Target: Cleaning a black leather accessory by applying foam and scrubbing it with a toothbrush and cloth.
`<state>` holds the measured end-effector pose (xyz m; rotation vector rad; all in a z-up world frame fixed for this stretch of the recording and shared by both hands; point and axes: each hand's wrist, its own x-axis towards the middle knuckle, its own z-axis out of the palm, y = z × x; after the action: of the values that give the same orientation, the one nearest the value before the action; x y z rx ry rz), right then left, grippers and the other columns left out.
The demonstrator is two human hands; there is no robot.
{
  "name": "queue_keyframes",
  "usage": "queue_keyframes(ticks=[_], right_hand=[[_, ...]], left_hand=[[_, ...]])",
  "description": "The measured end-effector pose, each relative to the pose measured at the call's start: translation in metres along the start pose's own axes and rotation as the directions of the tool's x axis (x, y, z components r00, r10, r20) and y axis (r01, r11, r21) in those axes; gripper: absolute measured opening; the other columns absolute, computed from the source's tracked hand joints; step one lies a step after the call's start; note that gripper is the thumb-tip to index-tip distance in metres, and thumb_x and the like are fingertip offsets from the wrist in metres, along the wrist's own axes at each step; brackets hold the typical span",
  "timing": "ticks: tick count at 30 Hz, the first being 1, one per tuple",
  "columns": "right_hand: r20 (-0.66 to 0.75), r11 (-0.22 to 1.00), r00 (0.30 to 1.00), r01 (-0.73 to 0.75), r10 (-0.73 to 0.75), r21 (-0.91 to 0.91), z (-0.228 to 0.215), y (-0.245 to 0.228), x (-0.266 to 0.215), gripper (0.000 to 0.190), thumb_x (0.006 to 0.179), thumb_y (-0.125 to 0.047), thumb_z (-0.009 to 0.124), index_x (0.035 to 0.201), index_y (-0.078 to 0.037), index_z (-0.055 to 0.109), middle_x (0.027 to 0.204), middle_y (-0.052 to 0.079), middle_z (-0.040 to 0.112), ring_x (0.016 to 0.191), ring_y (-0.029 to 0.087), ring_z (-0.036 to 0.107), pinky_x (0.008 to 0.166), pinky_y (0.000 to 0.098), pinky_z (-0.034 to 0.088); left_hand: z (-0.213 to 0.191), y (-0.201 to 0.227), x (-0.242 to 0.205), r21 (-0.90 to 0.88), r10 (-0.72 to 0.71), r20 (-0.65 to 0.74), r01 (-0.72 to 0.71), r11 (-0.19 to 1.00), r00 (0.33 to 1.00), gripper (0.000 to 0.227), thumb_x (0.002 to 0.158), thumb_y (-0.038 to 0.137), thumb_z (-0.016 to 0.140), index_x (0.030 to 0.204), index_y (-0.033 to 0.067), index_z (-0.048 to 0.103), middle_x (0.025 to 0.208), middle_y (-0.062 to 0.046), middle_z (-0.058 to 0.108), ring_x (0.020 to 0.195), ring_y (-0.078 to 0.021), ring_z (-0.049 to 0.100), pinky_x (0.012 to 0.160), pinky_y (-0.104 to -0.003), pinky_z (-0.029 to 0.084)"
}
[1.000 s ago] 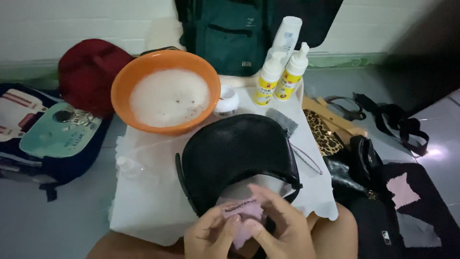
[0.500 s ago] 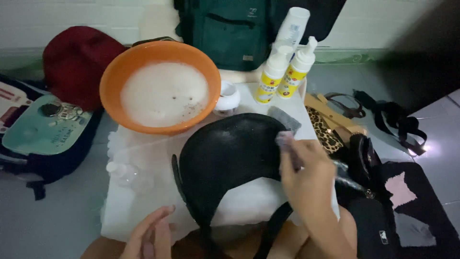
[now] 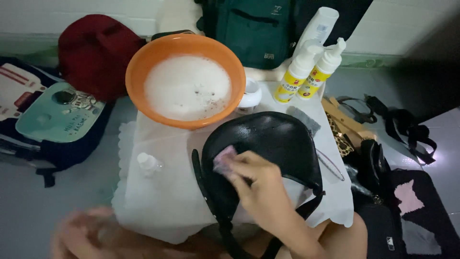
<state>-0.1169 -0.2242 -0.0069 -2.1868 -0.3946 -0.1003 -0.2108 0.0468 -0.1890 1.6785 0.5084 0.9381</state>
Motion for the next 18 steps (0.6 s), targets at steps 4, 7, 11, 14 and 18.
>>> queue_keyframes(ticks=[4, 7, 11, 14, 18], right_hand=[[0.434, 0.955, 0.899, -0.074, -0.062, 0.288, -0.009, -0.027, -0.013, 0.022, 0.09, -0.008, 0.065, 0.108, -0.01, 0.078, 0.105, 0.008, 0.075, 0.09, 0.015, 0.073, 0.081, 0.0276, 0.057], [0.596, 0.879, 0.797, -0.211, -0.099, 0.428, -0.03, -0.018, -0.024, 0.019, 0.097, -0.022, 0.064, 0.102, -0.01, 0.077, 0.102, 0.009, 0.074, 0.094, 0.017, 0.07, 0.087, 0.0301, 0.054], [-0.033, 0.891, 0.983, -0.15, 0.181, 0.429, -0.076, 0.043, -0.028, 0.011, 0.089, -0.006, 0.069, 0.089, -0.004, 0.079, 0.082, 0.009, 0.08, 0.066, 0.015, 0.07, 0.061, 0.0286, 0.058], [-0.503, 0.973, 0.862, -0.053, -0.07, -0.226, -0.091, 0.048, 0.004, 0.024, 0.099, -0.002, 0.066, 0.119, 0.007, 0.075, 0.071, 0.01, 0.062, 0.055, 0.011, 0.043, 0.048, 0.0229, 0.032], [-0.416, 0.866, 0.902, -0.114, -0.115, -0.487, -0.073, 0.071, 0.033, 0.023, 0.1, -0.01, 0.068, 0.12, -0.003, 0.078, 0.077, 0.015, 0.068, 0.057, 0.018, 0.055, 0.051, 0.0294, 0.044]], left_hand=[[0.024, -0.016, 0.043, -0.146, -0.015, -0.179, -0.012, 0.989, 0.984, 0.037, 0.123, 0.021, 0.028, 0.14, 0.0031, 0.054, 0.112, -0.015, 0.065, 0.093, -0.0214, 0.064, 0.082, -0.029, 0.056], [0.047, -0.036, 0.06, -0.272, -0.286, -0.238, 0.219, 0.937, 0.928, 0.039, 0.11, 0.032, 0.029, 0.131, 0.0164, 0.057, 0.106, -0.002, 0.065, 0.091, -0.0119, 0.064, 0.077, -0.025, 0.053], [0.048, -0.027, 0.08, -0.72, -0.766, -0.279, 0.402, 0.566, 0.579, 0.026, 0.103, 0.029, 0.037, 0.097, 0.0187, 0.06, 0.082, 0.004, 0.064, 0.07, -0.0067, 0.058, 0.061, -0.019, 0.045], [0.038, -0.084, 0.07, -0.653, -0.744, -0.109, 0.517, 0.554, 0.659, 0.031, 0.103, 0.04, 0.034, 0.098, 0.0288, 0.063, 0.094, 0.011, 0.066, 0.091, -0.0045, 0.062, 0.081, -0.026, 0.042], [0.053, -0.05, 0.07, -0.623, -0.764, -0.153, 0.539, 0.567, 0.627, 0.029, 0.1, 0.038, 0.04, 0.101, 0.0245, 0.065, 0.094, 0.007, 0.064, 0.094, -0.0104, 0.059, 0.087, -0.028, 0.046]])
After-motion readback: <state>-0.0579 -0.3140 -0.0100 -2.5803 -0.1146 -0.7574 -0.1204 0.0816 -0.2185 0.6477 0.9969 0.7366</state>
